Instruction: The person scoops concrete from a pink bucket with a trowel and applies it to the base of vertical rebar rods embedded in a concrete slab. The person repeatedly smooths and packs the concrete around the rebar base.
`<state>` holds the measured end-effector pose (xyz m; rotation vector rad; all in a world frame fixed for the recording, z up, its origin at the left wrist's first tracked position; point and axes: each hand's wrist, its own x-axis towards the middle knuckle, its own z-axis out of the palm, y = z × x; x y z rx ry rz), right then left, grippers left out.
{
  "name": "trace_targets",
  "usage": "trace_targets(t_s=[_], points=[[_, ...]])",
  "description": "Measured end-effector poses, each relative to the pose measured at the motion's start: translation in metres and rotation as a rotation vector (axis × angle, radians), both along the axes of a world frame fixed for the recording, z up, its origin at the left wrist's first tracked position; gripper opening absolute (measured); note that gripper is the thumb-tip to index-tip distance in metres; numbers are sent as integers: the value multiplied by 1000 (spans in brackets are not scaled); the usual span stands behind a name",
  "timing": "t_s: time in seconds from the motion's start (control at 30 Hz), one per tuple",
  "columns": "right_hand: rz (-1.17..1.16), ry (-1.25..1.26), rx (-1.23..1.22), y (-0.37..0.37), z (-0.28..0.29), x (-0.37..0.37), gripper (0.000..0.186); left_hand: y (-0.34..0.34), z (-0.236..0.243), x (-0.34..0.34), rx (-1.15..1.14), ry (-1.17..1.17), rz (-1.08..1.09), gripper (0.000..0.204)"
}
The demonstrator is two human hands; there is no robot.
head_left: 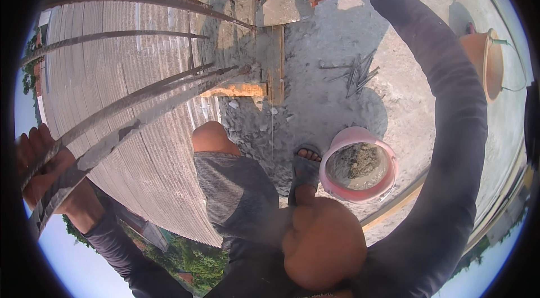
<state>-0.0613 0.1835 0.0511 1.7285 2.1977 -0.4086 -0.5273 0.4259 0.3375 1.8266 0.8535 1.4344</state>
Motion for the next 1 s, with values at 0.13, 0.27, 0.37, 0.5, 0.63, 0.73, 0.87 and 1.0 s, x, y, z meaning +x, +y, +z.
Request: trace_targets(t_s=[0.13,0.27,0.37,0.5,0.63,0.73,0.87,1.0], points=[[-251,90,62,30,-11,-4,35,-5,0,7,73,121,162,56],[-308,74,162,22,-16,-17,38,-29,-3,31,123,79,162,57],[-375,97,154,12,-16,-22,38,-43,-8,53,56,-86,278,56],[-445,137,129,0,-11,-22,41,-40,-6,48,35,-58,268,51],[-694,283,-59,-27,-12,-25,51,-8,3,-2,137,194,106,43],[-602,708,43,-38,-26,-43,61,22,14,-26,55,38,-2,37],[-622,764,135,-21,-54,-76,67,27,19,-24,-49,169,-232,36],[-380,522,67,10,-59,-74,57,-2,-6,-7,103,37,-26,36]])
